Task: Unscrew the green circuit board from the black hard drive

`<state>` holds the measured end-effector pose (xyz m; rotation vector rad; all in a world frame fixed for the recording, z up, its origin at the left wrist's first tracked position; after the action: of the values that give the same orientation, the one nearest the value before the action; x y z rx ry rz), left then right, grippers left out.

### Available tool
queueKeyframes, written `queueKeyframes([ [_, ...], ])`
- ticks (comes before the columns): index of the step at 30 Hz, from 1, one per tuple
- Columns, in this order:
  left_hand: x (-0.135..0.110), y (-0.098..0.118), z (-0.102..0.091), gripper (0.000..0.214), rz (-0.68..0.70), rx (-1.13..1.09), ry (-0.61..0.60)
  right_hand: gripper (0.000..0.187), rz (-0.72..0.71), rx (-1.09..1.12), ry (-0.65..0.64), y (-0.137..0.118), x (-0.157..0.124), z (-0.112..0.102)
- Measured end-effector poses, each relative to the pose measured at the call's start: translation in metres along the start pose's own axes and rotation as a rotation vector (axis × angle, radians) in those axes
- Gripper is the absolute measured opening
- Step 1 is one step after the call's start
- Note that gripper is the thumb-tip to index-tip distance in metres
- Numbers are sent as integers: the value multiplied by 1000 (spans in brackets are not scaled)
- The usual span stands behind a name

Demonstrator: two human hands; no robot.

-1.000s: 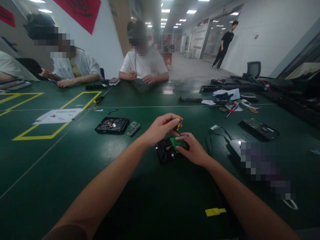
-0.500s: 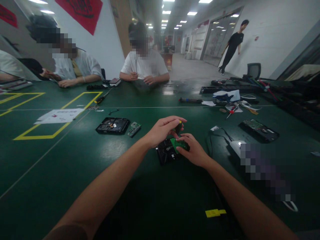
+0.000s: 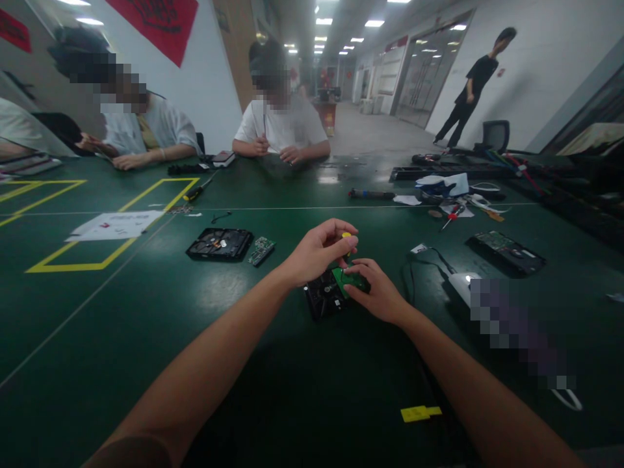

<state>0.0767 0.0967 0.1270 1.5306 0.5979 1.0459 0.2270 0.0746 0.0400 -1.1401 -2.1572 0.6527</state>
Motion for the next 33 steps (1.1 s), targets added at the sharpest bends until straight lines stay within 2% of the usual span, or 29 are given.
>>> queueKeyframes([
  [6,0,-7,0,33,-64,-105,-20,30,-3,-8,2,0,0,1],
  [14,0,-2,-9,27,-19,7,65,30,-7,1,9,1,0,0],
  [21,0,2,-2,27,-3,-48,-1,31,4,-8,-7,1,-1,1],
  [28,2,-6,-5,28,-73,-162,-5,31,-10,-4,-6,0,-1,1],
  [33,1,-4,-7,26,-42,-53,21,31,2,-5,-4,0,0,1],
])
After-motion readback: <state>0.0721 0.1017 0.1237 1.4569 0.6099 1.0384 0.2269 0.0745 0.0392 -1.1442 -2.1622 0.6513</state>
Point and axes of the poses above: each hand's wrist, its own x-axis towards the middle knuckle, its own z-axis out of the palm, y = z × x, the point moved 8 cm from there along x, towards the middle knuckle, and after that the axes turned 2 degrees about -y, right-handed, at the moved point
